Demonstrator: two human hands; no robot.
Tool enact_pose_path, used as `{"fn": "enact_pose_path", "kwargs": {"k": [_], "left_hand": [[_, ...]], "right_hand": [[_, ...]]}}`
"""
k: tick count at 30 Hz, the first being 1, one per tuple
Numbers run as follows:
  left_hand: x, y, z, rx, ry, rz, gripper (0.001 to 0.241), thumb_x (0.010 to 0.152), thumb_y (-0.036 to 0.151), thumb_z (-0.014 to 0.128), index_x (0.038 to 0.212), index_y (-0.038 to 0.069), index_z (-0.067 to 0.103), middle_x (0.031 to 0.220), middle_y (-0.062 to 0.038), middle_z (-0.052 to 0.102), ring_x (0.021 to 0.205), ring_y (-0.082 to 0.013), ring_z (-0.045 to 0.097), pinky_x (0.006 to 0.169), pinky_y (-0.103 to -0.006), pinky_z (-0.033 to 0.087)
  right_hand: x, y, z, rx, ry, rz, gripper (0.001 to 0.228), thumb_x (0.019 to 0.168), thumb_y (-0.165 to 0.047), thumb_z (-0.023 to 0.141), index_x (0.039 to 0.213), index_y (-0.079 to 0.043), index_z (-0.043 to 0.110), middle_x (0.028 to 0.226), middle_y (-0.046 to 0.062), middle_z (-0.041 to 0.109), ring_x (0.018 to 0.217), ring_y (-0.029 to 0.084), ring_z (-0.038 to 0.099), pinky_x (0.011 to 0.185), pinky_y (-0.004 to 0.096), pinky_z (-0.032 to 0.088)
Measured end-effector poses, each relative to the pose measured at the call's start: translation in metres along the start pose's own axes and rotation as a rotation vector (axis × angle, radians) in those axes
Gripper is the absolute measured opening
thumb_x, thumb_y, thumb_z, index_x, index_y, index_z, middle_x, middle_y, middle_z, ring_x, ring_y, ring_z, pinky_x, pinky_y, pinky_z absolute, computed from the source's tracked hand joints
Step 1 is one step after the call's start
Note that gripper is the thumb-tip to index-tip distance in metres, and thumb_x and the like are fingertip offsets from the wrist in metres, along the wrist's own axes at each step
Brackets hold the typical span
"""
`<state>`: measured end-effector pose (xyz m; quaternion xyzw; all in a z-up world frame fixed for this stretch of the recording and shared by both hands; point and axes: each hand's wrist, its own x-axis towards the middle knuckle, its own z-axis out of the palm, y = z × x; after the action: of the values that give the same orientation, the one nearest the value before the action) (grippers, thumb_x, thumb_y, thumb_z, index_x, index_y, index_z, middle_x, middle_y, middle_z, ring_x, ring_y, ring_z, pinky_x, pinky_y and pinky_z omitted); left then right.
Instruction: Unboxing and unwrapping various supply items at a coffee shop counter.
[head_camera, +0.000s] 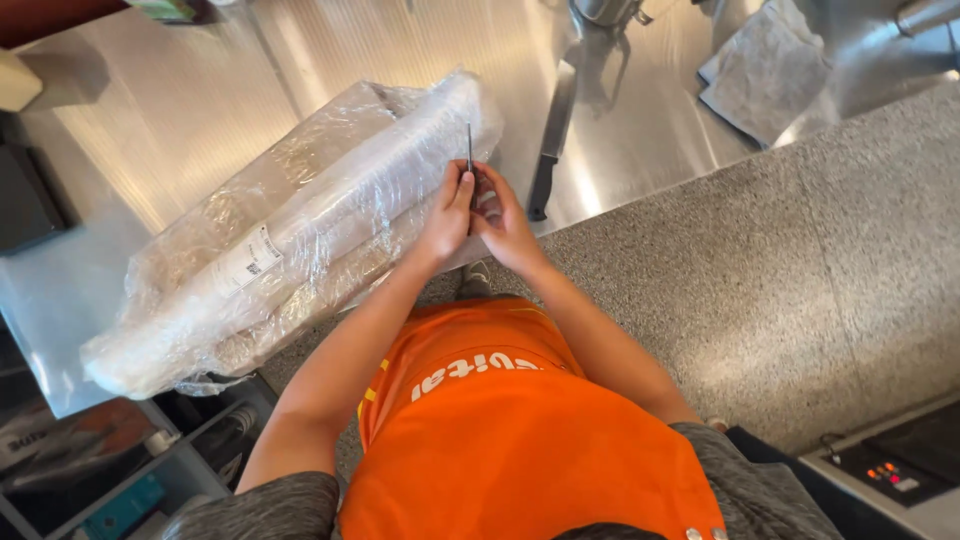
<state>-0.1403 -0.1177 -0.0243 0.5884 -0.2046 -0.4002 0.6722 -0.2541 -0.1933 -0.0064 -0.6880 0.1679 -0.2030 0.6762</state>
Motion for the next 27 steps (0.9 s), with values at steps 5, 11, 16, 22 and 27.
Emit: {"fn": "enact_pose_path", "kwargs": {"k": [5, 11, 16, 22, 27], "left_hand": [[0.000, 0.006, -0.007, 0.224, 0.071, 0.254, 0.024, 0.111, 0.016, 0.053, 0.131, 0.004, 0.058, 0.130, -0.017, 0.051, 0.102, -0.0212, 0.068, 0.085, -0.0329, 0.058], [-0.040, 0.086, -0.075, 1.053, 0.045, 0.351, 0.076, 0.087, 0.038, 0.078, 0.151, 0.010, 0.047, 0.159, -0.020, 0.032, 0.141, -0.0428, 0.033, 0.109, -0.0543, 0.033], [-0.091, 0.075, -0.194, 1.660, 0.075, -0.022, 0.112, 0.070, 0.072, 0.079, 0.156, 0.013, 0.037, 0.159, -0.017, 0.031, 0.146, -0.0443, 0.025, 0.113, -0.0673, 0.023], [-0.110, 0.073, -0.236, 1.580, 0.183, -0.009, 0.106, 0.072, 0.091, 0.063, 0.140, 0.010, 0.056, 0.135, -0.019, 0.064, 0.118, -0.0319, 0.064, 0.094, -0.0489, 0.054], [-0.098, 0.140, -0.261, 1.527, -0.012, -0.197, 0.107, 0.068, 0.090, 0.060, 0.145, 0.016, 0.056, 0.098, -0.017, 0.075, 0.090, -0.0322, 0.073, 0.086, -0.0486, 0.058]], "right_hand": [[0.009, 0.030, -0.002, -0.451, 0.062, -0.115, 0.052, 0.098, -0.007, 0.067, 0.146, -0.009, 0.048, 0.112, 0.008, 0.055, 0.092, 0.015, 0.058, 0.077, 0.029, 0.051], [0.009, 0.090, -0.005, 0.121, 0.159, 0.256, 0.026, 0.110, -0.021, 0.058, 0.131, -0.006, 0.059, 0.101, 0.007, 0.061, 0.091, 0.015, 0.061, 0.080, 0.032, 0.050], [-0.017, 0.089, 0.021, 0.740, 0.095, 0.491, 0.029, 0.099, -0.022, 0.056, 0.124, -0.008, 0.060, 0.110, 0.001, 0.067, 0.105, 0.016, 0.066, 0.085, 0.039, 0.056], [-0.022, 0.096, 0.065, 0.908, 0.071, 0.498, 0.032, 0.102, -0.022, 0.057, 0.133, -0.011, 0.058, 0.112, 0.005, 0.066, 0.102, 0.020, 0.064, 0.091, 0.043, 0.054], [-0.054, 0.015, 0.075, 0.972, 0.009, 0.328, 0.031, 0.103, -0.014, 0.054, 0.133, -0.007, 0.053, 0.122, 0.013, 0.060, 0.120, 0.033, 0.061, 0.111, 0.060, 0.048]]}}
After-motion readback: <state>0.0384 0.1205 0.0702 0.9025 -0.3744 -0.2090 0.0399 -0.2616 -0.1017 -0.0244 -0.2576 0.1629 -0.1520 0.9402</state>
